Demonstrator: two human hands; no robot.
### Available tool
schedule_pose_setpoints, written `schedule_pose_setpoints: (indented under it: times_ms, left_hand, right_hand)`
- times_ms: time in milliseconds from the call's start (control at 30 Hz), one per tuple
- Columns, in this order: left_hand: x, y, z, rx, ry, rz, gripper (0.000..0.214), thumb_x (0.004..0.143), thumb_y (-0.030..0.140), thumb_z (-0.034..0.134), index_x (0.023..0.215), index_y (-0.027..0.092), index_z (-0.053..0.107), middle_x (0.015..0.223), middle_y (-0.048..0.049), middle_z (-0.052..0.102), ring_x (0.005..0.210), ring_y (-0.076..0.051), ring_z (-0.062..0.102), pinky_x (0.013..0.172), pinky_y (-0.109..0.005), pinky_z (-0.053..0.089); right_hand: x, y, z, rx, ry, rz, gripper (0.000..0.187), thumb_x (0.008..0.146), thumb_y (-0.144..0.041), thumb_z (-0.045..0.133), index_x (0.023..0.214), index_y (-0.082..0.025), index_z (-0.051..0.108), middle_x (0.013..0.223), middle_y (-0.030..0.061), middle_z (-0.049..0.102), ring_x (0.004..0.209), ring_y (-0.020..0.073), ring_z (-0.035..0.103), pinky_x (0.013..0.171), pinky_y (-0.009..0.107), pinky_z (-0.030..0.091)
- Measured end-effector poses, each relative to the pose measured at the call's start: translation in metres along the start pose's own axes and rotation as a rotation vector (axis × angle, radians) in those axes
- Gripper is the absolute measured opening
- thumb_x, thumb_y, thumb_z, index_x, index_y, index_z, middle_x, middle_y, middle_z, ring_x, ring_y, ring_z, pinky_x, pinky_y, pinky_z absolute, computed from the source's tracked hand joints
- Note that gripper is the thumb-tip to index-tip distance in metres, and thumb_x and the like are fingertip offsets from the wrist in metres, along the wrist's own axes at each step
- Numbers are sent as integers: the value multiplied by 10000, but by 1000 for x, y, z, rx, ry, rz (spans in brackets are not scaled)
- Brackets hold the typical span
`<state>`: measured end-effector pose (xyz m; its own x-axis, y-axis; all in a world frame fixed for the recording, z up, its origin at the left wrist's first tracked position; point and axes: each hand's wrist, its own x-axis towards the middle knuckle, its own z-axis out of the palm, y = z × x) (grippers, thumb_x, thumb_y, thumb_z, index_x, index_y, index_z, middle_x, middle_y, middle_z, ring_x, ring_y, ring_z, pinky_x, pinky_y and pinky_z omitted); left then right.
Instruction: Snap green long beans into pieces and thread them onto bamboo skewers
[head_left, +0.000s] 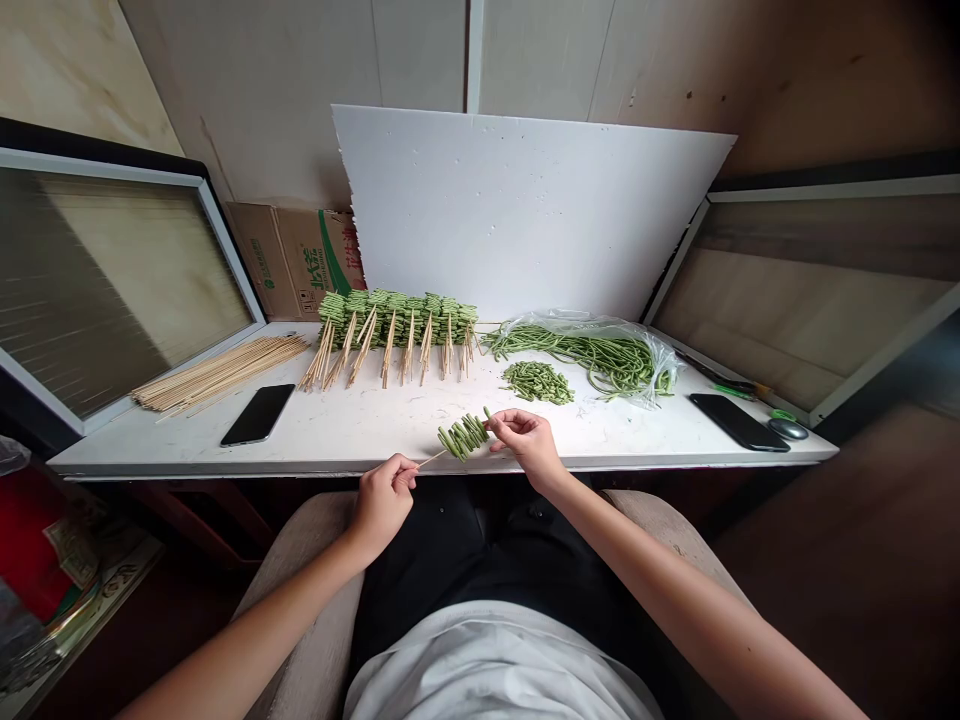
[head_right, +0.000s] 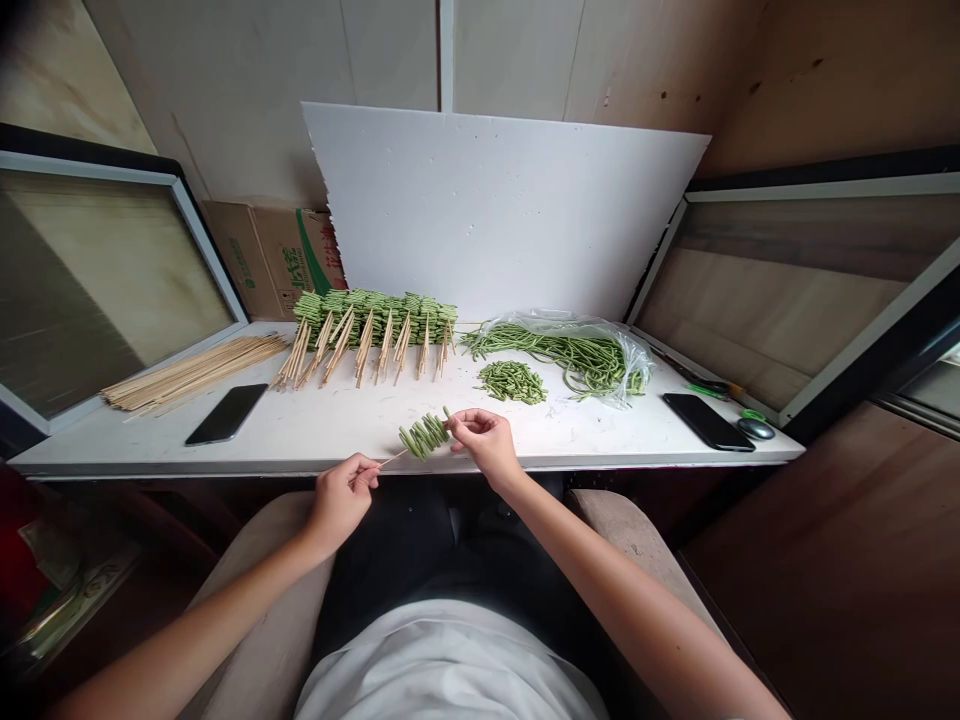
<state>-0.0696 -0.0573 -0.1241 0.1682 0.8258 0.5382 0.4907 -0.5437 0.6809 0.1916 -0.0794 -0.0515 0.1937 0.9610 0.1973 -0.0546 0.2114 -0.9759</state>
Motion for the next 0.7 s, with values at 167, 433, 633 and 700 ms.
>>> schedule_pose_setpoints:
  times_ms: [167,433,633,700]
  left_hand:
    - [-1,-3,0,12,4,10,197,951,197,531,814,207,672,651,7,676,594,-153,658,620,-237,482]
    - [-2,1,-1,27,1,20,214,947,196,517,807,211,679,656,-2,683,608,-161,655,619,-244,490]
    - [-2,2,0,30,12,34,217,931,191,519,791,216,682,637,6,680,593,-163,665,604,-233,486]
    - [-3,3,0,32,9,37,217,936,194,520,797,218,685,641,6,681,593,-162,664,604,-232,484]
  right_hand:
    - [-2,-2,2,14,18,21,419,676,-577,882,794,-195,758,847,78,771,617,176,656,623,343,602]
    - [0,5,-1,24,9,34,414,695,-569,875,821,-192,759,839,73,771,595,180,679,622,337,583]
    - [0,7,-1,23,-5,24,421,685,-573,878,812,-192,753,777,52,747,583,175,678,611,326,583]
    - [0,9,1,29,-6,22,413,679,-571,883,802,-198,754,739,36,731,585,174,676,626,332,594]
